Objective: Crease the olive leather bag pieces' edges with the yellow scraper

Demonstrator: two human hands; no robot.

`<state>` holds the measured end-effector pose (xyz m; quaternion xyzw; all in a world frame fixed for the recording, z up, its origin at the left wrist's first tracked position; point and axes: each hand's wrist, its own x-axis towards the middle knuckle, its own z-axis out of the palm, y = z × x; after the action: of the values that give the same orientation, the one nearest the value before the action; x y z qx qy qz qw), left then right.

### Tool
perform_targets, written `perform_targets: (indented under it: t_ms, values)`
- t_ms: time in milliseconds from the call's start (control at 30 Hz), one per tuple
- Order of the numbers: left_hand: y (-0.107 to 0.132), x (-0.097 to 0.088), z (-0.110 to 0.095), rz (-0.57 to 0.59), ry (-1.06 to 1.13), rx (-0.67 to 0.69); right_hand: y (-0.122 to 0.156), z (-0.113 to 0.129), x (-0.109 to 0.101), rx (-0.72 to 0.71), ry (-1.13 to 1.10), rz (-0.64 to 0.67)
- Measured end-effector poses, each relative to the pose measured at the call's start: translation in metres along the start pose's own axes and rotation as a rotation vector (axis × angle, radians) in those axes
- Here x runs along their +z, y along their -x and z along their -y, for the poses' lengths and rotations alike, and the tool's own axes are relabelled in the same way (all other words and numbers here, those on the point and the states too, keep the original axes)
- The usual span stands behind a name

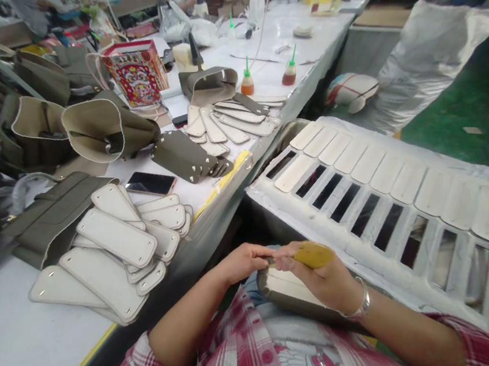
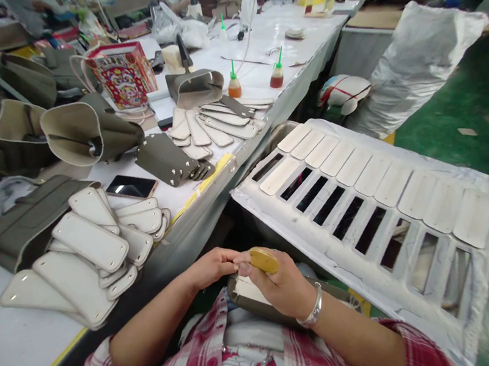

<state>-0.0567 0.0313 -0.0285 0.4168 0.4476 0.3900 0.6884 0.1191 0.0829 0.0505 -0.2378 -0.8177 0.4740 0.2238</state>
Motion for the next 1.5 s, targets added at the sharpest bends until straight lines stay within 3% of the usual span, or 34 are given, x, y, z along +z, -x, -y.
perform_targets:
  t_ms: [200,333,467,767,1067,1400,1500]
  values:
    - [0.011,-0.002,0.007,0.042,0.111,0.052,0.001,0.000,0.002,0.017,-0.007,-0.003]
    - [0.032,0.003,0.024,0.005,0.312,0.066,0.015,0.015,-0.007,0.026,-0.085,0.009]
    - [0.046,0.011,0.035,-0.036,0.370,0.113,0.026,0.024,-0.007,0.023,-0.088,0.007]
    - [0.049,0.014,0.031,-0.071,0.261,0.135,0.024,0.029,0.007,-0.009,-0.077,0.038]
    - [0.044,0.011,0.025,-0.074,0.133,0.139,0.019,0.027,0.016,0.048,-0.016,0.063]
    - [0.047,0.014,0.024,-0.204,-0.166,0.131,-0.008,0.049,0.028,-0.061,0.195,0.314]
    - [0.050,0.016,0.029,-0.257,-0.183,0.136,-0.011,0.052,0.034,-0.110,0.219,0.314]
